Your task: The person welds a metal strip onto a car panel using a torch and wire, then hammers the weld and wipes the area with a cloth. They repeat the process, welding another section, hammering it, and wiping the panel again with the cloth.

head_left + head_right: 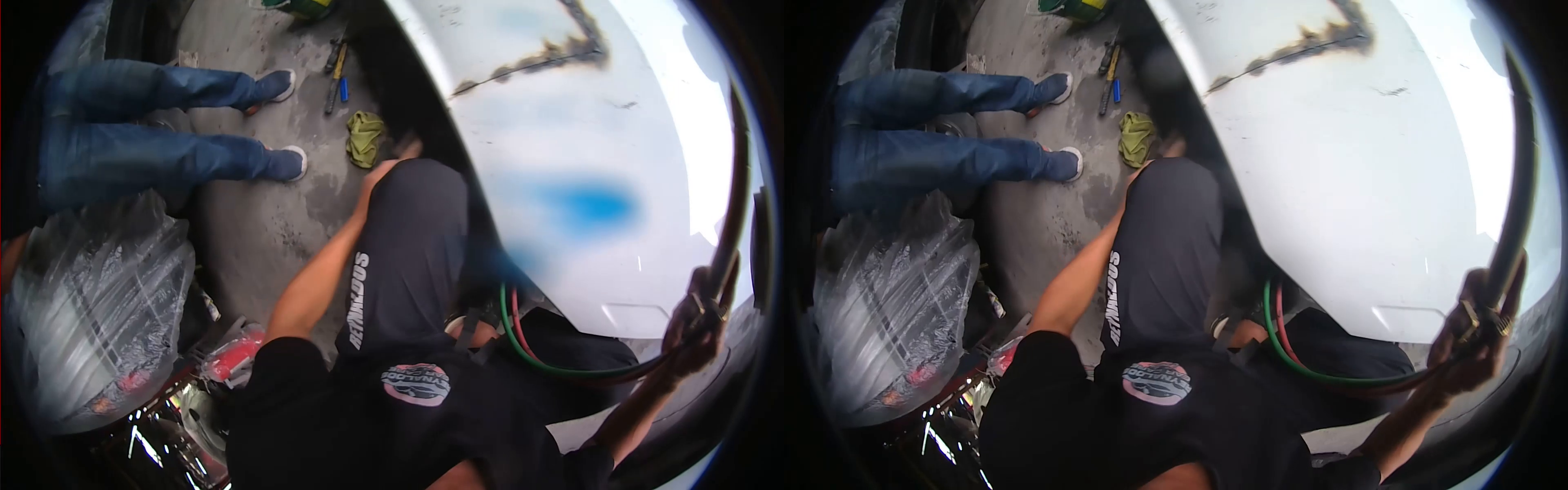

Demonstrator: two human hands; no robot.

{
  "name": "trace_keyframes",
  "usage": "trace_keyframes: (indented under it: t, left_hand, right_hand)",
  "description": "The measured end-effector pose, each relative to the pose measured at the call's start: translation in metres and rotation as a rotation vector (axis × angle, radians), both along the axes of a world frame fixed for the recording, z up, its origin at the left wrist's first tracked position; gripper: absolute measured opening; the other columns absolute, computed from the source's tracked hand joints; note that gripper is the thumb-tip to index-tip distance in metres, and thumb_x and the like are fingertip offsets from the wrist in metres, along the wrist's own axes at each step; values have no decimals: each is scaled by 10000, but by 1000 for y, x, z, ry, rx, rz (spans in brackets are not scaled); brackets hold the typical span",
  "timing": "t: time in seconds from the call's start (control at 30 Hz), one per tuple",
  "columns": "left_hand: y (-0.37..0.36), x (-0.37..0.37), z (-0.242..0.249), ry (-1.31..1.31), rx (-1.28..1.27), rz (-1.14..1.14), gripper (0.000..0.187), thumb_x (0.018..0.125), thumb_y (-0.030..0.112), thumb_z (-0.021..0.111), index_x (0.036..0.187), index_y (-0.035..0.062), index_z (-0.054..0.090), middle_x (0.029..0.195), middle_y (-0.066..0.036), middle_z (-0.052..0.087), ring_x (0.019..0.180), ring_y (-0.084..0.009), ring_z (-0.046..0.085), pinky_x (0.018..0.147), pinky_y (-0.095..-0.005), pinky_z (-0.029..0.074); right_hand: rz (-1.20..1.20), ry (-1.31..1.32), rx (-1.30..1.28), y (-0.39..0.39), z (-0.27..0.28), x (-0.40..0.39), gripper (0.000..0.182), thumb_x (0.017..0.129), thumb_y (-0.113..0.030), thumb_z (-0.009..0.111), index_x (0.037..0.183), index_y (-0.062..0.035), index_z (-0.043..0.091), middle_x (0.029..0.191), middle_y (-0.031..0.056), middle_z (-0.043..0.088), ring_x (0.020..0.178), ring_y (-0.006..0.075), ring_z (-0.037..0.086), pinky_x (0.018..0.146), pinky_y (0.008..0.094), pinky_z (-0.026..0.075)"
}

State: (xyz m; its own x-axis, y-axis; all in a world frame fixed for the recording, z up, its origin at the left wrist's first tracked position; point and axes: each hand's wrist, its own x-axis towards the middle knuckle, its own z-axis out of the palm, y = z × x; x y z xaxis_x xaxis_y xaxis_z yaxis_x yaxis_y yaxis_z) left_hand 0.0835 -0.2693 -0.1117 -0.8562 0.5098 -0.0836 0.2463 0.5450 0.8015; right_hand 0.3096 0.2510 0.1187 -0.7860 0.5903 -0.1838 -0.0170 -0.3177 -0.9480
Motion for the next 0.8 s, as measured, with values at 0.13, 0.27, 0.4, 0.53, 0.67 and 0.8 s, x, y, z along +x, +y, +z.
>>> trace_keyframes:
  t: [0.13, 0.27, 0.4, 0.53, 0.67, 0.8]
  left_hand:
    - [21, 0, -63, 773, -28, -127, 336, 925, 166, 642, 1231, 27, 651, 1284, -209, 630, 1204, -425, 578, 1017, -464, 479]
    - [12, -63, -67, 365, -399, 172, 441, 905, 197, 725, 1327, 90, 655, 1317, -231, 540, 1146, -437, 552, 1008, -537, 460]
    - [-60, -111, -87, 208, -733, 149, 540, 889, 95, 722, 1412, 197, 633, 1422, -209, 469, 1230, -453, 542, 1031, -494, 487]
    - [-96, -141, -130, 129, -523, 139, 454, 785, -21, 667, 1214, 100, 753, 1234, -220, 607, 1171, -418, 601, 1037, -466, 484]
    - [-82, -170, -61, 217, -212, 386, 413, 751, -90, 652, 1146, -3, 736, 1140, -160, 662, 1061, -324, 665, 967, -389, 522]
    - [24, -168, 72, 237, 32, 169, 465, 791, -117, 611, 1215, 39, 723, 1306, -163, 596, 1182, -320, 629, 1023, -375, 497]
  right_hand:
    - [59, -47, 93, -11, 16, 0, 789, 999, -232, 558, 1620, 50, 160, 1040, 204, 475, 409, 72, 482, 286, 171, 374]
    - [144, -40, 22, -19, 17, 12, 670, 1037, -213, 513, 1607, 33, 261, 1267, 266, 583, 582, 80, 529, 368, 201, 395]
    - [-108, -184, 100, -62, 32, -10, 783, 1018, -268, 573, 1626, 24, 177, 1057, 197, 506, 528, 50, 505, 329, 181, 413]
    - [-142, -219, 164, -79, 48, -30, 831, 1015, -336, 594, 1632, 12, 158, 988, 184, 514, 496, 65, 559, 334, 189, 482]
    - [-175, -287, 204, -75, 57, -28, 880, 1000, -402, 622, 1631, 5, 164, 941, 162, 535, 506, 78, 611, 350, 196, 536]
    - [-257, -383, 298, -83, 74, -30, 920, 978, -427, 653, 1629, 10, 171, 929, 148, 545, 468, 54, 582, 346, 179, 524]
